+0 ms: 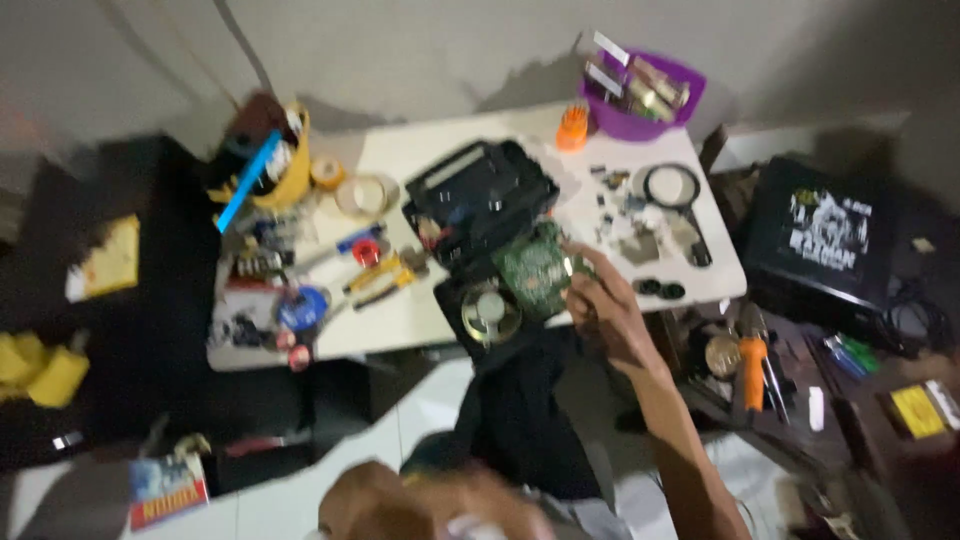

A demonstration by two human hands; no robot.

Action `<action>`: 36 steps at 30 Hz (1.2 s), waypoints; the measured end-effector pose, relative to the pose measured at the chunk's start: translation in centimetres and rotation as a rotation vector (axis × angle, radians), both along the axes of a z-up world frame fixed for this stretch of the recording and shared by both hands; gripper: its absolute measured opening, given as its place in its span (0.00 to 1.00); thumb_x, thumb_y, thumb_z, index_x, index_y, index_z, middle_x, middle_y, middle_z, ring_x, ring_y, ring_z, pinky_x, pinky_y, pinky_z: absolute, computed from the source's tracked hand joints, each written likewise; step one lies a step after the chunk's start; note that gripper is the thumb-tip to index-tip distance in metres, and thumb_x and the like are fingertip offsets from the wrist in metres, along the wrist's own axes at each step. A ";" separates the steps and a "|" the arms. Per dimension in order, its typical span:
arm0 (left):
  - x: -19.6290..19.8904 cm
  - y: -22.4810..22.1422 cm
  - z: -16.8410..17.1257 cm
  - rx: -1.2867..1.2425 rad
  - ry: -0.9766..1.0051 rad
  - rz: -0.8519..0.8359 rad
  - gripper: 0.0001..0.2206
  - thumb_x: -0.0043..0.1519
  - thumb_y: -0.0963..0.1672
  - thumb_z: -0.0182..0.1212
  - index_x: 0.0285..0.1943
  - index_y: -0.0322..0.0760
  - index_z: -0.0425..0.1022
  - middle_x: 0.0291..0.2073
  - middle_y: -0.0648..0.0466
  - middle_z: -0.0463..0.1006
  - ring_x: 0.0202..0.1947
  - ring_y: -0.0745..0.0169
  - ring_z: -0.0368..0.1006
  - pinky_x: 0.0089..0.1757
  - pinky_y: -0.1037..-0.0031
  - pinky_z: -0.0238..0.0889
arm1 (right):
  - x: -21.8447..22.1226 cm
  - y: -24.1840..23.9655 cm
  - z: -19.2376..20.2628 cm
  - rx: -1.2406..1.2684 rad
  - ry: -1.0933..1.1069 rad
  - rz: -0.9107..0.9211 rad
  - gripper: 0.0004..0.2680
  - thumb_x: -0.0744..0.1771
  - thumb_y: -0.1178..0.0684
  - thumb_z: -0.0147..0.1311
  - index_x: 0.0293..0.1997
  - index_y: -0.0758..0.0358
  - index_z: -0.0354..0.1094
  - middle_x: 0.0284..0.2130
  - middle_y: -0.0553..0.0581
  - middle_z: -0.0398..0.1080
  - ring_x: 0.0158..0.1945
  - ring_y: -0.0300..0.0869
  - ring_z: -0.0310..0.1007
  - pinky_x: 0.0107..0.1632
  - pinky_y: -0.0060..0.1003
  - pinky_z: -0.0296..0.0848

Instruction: The person is assembling an electronic device by fitting a circuit board into its plastic casing and adjusting internal components.

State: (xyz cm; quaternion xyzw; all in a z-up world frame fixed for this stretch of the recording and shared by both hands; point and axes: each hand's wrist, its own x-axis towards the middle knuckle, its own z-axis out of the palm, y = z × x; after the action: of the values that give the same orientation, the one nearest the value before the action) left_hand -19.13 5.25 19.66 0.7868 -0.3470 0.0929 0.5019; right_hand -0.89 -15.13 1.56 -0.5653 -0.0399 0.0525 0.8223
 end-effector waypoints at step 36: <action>43.9 6.7 -21.4 0.385 0.246 0.268 0.15 0.73 0.48 0.52 0.44 0.30 0.79 0.37 0.39 0.82 0.38 0.50 0.80 0.36 0.64 0.74 | -0.6 -2.7 -5.8 0.178 0.041 0.156 0.15 0.74 0.55 0.35 0.71 0.51 0.54 0.20 0.56 0.58 0.10 0.38 0.46 0.08 0.38 0.52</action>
State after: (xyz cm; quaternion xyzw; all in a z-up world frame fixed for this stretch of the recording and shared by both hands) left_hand 24.72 11.98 -1.71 0.9120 -0.1875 -0.0056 0.3647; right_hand -1.53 -17.82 -4.26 -0.4842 -0.0715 0.1240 0.8632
